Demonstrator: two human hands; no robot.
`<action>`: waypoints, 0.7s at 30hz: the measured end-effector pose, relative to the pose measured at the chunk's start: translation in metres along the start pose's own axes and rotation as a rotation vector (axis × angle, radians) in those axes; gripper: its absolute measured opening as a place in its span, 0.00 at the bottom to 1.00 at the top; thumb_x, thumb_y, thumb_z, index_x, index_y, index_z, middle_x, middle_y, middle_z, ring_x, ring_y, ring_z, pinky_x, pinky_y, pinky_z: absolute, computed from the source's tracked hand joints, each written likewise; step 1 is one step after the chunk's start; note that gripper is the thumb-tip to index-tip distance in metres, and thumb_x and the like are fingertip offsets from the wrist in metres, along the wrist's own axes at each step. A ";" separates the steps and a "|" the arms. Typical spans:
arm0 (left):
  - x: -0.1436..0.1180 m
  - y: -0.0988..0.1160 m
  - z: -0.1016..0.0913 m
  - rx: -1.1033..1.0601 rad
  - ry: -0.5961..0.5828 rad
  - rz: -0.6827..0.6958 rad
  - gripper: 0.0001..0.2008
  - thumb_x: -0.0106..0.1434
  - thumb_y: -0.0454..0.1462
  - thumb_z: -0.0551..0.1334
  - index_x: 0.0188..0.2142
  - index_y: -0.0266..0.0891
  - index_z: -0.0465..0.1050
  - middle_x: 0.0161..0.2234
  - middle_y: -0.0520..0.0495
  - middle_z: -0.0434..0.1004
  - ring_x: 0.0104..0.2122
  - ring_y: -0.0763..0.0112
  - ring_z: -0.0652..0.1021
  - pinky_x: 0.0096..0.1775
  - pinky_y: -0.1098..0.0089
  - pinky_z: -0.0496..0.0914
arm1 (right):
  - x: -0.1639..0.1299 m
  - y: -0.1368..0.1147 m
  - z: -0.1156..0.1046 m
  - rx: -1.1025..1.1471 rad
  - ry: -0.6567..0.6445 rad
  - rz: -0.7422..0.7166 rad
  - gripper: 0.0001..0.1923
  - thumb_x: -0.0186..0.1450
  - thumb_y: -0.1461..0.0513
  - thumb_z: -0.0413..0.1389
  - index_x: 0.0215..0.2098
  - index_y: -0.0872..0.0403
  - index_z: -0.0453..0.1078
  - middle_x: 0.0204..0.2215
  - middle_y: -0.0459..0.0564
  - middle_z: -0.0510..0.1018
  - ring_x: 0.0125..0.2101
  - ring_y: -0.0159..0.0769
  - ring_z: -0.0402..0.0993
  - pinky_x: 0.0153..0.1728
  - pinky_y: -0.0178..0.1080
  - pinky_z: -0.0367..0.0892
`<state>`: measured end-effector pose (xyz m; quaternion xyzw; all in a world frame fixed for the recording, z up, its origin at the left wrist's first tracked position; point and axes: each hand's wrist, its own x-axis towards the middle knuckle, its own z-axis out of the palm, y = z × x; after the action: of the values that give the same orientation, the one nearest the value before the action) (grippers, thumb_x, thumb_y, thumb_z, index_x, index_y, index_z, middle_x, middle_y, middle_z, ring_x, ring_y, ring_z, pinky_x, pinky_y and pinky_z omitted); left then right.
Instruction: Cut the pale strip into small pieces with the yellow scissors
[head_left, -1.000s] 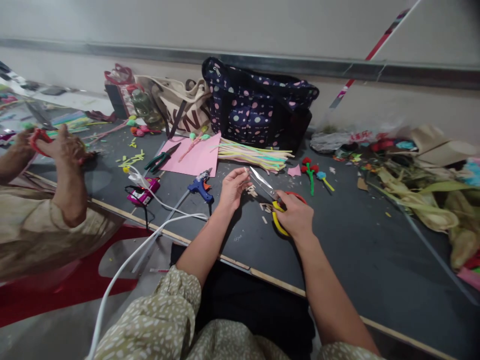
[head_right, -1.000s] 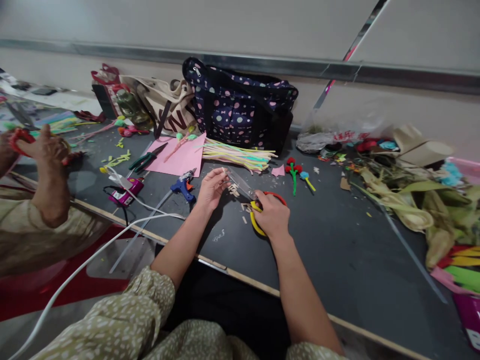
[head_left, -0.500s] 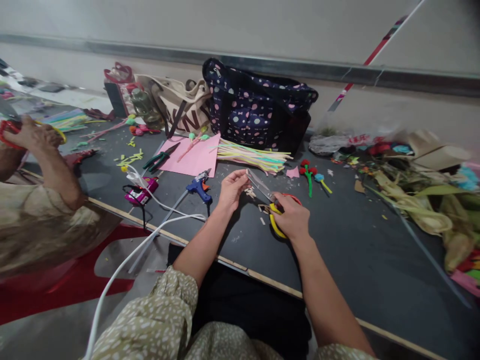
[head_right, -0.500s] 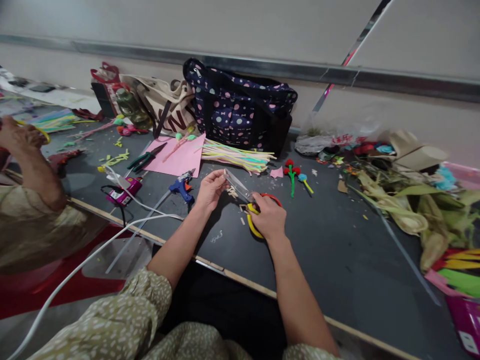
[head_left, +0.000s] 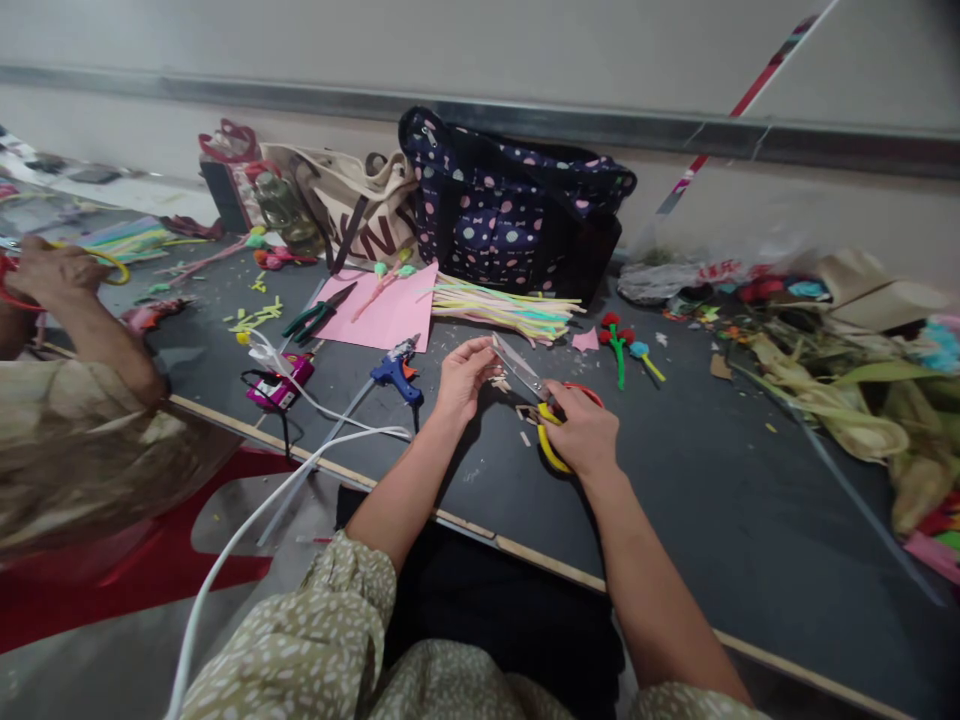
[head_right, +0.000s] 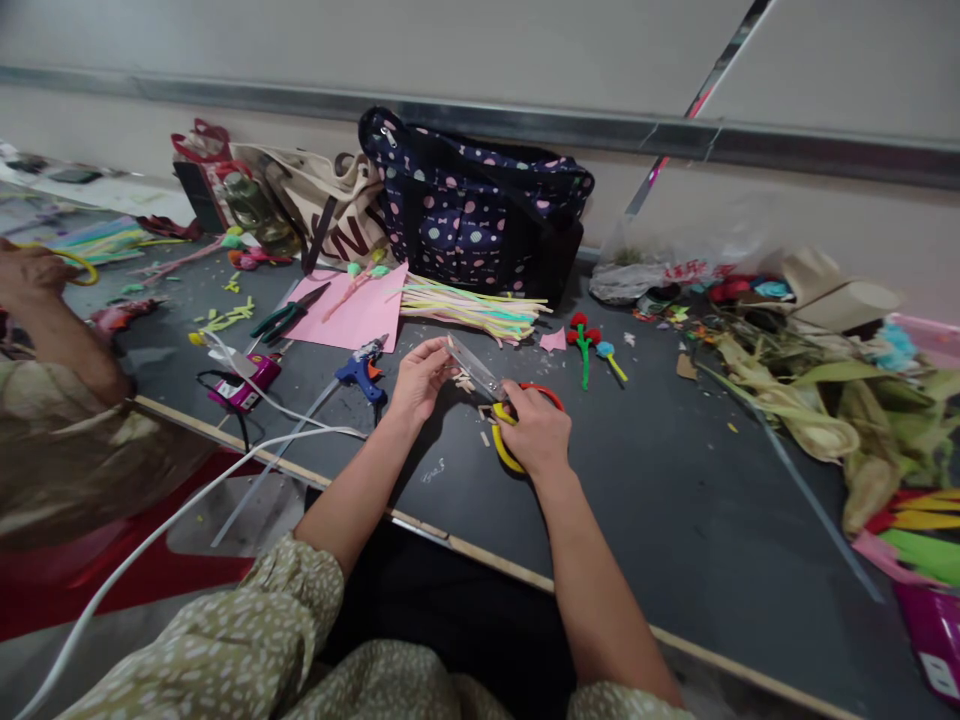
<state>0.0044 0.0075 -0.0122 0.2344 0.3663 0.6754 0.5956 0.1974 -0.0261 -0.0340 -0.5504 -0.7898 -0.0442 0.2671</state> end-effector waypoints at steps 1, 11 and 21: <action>0.000 0.000 0.000 0.002 0.006 0.005 0.17 0.42 0.38 0.75 0.32 0.36 0.78 0.28 0.51 0.78 0.25 0.76 0.76 0.31 0.72 0.71 | 0.000 0.000 0.000 -0.008 0.006 0.001 0.18 0.61 0.59 0.55 0.49 0.48 0.73 0.33 0.44 0.79 0.33 0.31 0.72 0.28 0.34 0.55; -0.001 -0.004 0.003 -0.019 0.047 0.032 0.17 0.41 0.37 0.75 0.33 0.37 0.80 0.28 0.51 0.79 0.25 0.78 0.76 0.32 0.74 0.71 | 0.000 -0.004 0.003 -0.077 0.045 0.002 0.17 0.63 0.60 0.53 0.49 0.48 0.73 0.32 0.44 0.79 0.30 0.30 0.69 0.27 0.35 0.51; -0.002 -0.006 0.004 -0.032 0.069 0.051 0.15 0.42 0.37 0.75 0.32 0.37 0.79 0.30 0.51 0.80 0.25 0.79 0.76 0.34 0.74 0.71 | -0.003 -0.006 0.005 -0.104 0.042 -0.007 0.18 0.64 0.60 0.51 0.50 0.49 0.73 0.32 0.46 0.79 0.29 0.30 0.68 0.27 0.35 0.50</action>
<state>0.0118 0.0067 -0.0137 0.2107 0.3698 0.7038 0.5688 0.1912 -0.0285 -0.0384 -0.5598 -0.7825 -0.0974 0.2545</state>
